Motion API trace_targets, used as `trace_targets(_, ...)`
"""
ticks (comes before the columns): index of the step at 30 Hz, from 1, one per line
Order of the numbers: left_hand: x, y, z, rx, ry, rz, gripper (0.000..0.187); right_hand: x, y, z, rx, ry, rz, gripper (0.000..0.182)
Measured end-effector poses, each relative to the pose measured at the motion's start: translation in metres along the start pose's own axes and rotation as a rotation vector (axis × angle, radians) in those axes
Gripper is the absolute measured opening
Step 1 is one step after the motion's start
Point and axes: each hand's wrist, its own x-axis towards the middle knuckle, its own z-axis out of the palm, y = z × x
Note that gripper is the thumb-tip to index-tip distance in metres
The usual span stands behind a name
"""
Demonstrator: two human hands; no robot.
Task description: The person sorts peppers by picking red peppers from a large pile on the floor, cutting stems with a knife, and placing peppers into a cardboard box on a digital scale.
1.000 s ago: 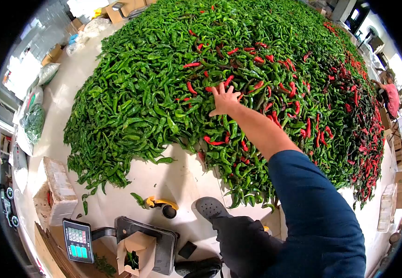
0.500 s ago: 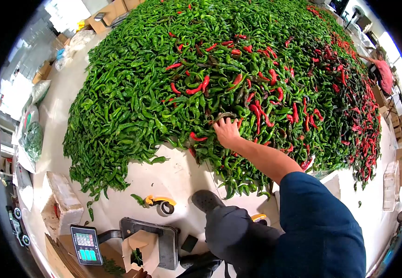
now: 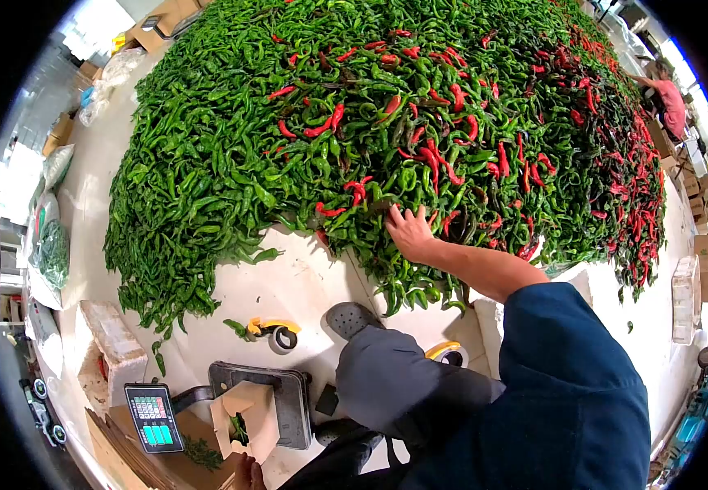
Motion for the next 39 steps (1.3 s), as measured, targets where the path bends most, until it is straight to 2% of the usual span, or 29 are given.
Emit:
trace_targets(4, 0.009, -0.015, -0.001, 0.055, -0.03, 0.023, 0.051, -0.005, -0.002, -0.003, 0.099, -0.047, -0.051, 0.052)
trace_targets(7, 0.009, -0.005, 0.0, 0.066, -0.02, -0.003, 0.05, 0.01, 0.005, -0.023, 0.119, -0.238, -0.087, 0.051)
trace_targets(9, 0.007, 0.005, -0.001, 0.08, -0.007, -0.019, 0.05, 0.032, 0.012, -0.04, 0.215, -0.346, -0.028, 0.052)
trace_targets(11, 0.008, 0.005, -0.001, 0.105, -0.002, 0.008, 0.049, 0.056, 0.018, -0.052, 0.185, -0.261, 0.003, 0.062)
trace_targets(13, 0.008, 0.01, 0.0, 0.121, 0.008, 0.027, 0.049, 0.075, 0.031, -0.06, 0.001, -0.017, -0.092, 0.079)
trace_targets(14, 0.008, 0.016, 0.0, 0.124, 0.017, 0.031, 0.049, 0.089, 0.041, -0.054, -0.028, -0.035, -0.14, 0.096)
trace_targets(17, 0.009, 0.019, 0.001, 0.104, 0.022, 0.034, 0.048, 0.111, 0.047, -0.031, 0.009, -0.276, -0.075, 0.104)
trace_targets(21, 0.014, 0.011, 0.003, 0.187, -0.011, 0.093, 0.049, 0.093, 0.017, -0.03, 0.041, -0.383, 0.003, 0.109)
trace_targets(23, 0.015, 0.014, 0.003, 0.199, -0.006, 0.102, 0.051, 0.077, 0.006, -0.015, 0.041, -0.354, -0.015, 0.108)
trace_targets(25, 0.015, 0.016, 0.001, 0.211, -0.012, 0.112, 0.051, 0.056, -0.007, 0.001, 0.042, -0.23, 0.028, 0.104)
trace_targets(29, 0.017, 0.02, -0.006, 0.253, -0.051, 0.123, 0.053, 0.011, -0.024, 0.016, 0.337, -0.404, 0.127, 0.088)
trace_targets(32, 0.012, 0.014, -0.005, 0.264, -0.032, 0.159, 0.052, -0.029, -0.053, 0.031, 0.29, -0.125, 0.18, 0.08)
trace_targets(35, 0.001, 0.037, -0.003, 0.267, -0.015, 0.071, 0.05, -0.05, -0.072, 0.051, 0.271, 0.056, 0.168, 0.076)
trace_targets(39, -0.001, 0.016, -0.005, 0.249, -0.009, 0.089, 0.05, -0.058, -0.087, 0.055, 0.304, 0.097, 0.16, 0.079)
